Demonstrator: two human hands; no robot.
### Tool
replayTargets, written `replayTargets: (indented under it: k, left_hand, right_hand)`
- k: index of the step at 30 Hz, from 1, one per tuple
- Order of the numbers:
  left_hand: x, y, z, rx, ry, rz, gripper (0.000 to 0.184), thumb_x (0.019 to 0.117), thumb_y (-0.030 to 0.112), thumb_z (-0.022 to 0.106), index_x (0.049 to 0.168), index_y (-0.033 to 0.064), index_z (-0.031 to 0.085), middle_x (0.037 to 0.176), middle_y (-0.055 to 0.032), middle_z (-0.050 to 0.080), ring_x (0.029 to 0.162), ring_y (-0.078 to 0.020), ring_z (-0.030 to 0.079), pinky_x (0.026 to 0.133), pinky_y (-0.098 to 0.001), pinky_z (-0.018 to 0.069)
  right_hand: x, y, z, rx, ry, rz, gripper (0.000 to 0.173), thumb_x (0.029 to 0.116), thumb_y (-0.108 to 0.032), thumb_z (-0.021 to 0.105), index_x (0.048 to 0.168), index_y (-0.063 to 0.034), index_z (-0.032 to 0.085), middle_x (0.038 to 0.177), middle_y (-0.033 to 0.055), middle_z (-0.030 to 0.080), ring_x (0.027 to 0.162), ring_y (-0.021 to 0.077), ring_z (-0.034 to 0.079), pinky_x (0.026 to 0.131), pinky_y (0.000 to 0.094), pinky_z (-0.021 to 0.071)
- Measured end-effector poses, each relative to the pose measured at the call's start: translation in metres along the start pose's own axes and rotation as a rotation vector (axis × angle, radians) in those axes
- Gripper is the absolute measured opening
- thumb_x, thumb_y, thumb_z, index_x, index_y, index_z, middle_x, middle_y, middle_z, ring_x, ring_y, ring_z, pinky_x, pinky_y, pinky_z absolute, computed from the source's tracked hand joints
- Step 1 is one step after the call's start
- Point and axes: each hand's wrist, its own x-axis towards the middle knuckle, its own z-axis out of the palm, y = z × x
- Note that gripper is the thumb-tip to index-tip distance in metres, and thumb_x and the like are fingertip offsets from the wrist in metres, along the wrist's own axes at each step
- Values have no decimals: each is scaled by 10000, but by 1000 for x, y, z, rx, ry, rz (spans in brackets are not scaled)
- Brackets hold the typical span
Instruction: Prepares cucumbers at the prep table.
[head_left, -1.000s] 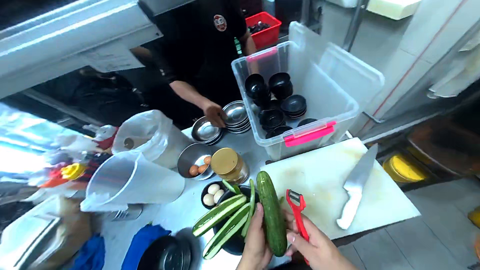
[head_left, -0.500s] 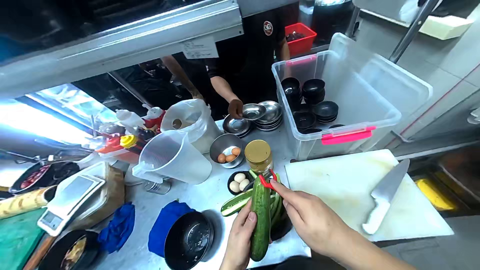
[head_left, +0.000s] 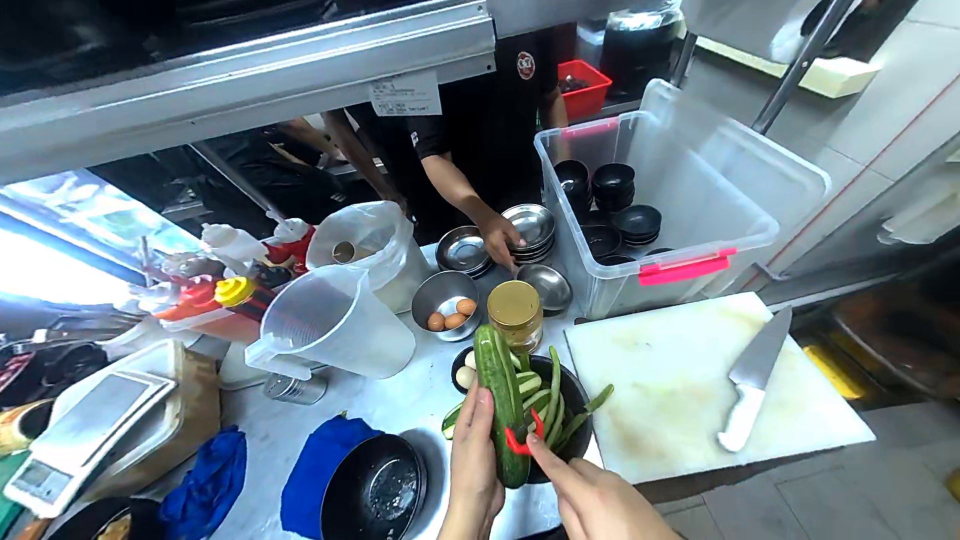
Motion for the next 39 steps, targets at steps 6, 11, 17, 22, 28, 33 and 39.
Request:
replayTargets:
  k: [6,11,17,22,28,33,39]
  left_hand:
    - [9,5,24,-262,218,-93,508,1106,455,338,1418,91,505,1102,-209,679,893,-290,710,764,-482,616]
    - [15,14,34,-390,396,-111,542,1083,531,331,1281,88,572,1027,-169,682,831,-275,706,698,-487,610]
    - [24,14,28,-526,506,-135,617,1060,616,240,1203,84,517,916,-144,633,754,-272,668,659,-478,588]
    - [12,28,24,-518,425,-82,633,1070,605,225,1162,62,536,883,-154,655,714,-272,687,631,-446,603]
    - [-26,2,28,-313,160,-31,506,1074,371,434,1478,74,365,1100,-190,670,917,-256,718,767,-427,632]
    - [-29,-8,21,-327,52,-14,635,1004,340,619,1482,28,341,1138,-259,660,962,-315,727,811,-472,634]
    - [-25,-6,-9,-200,5,-56,685,921,424,713,1376,-22,463,991,-231,680,808,-291,734,696,-442,647]
  right_hand:
    - [-7,-4,3,-59,36,8,572,1029,-150,468,1595,-203,410,888,170,672,730,314,682,636,468,584]
    - [-15,-3,8,-63,44,5,571,1026,-144,477,1591,-204,419,878,171,671,706,312,682,613,461,582]
    - [-20,-3,8,-39,-94,9,577,1044,-148,448,1614,-181,363,903,196,685,746,355,698,650,513,583]
    - [-25,1,-9,130,29,-7,491,1052,-224,488,1529,-107,492,964,145,740,805,286,725,721,496,603]
    - [24,29,9,504,232,-120,617,893,-561,742,1228,-70,579,793,13,596,653,111,564,588,319,532]
    - [34,40,12,759,196,-37,268,990,-292,665,1144,-84,596,840,-2,591,673,71,557,600,249,498]
    - [51,92,45,622,201,491,346,995,-393,621,1144,-83,583,824,56,593,632,162,563,581,359,498]
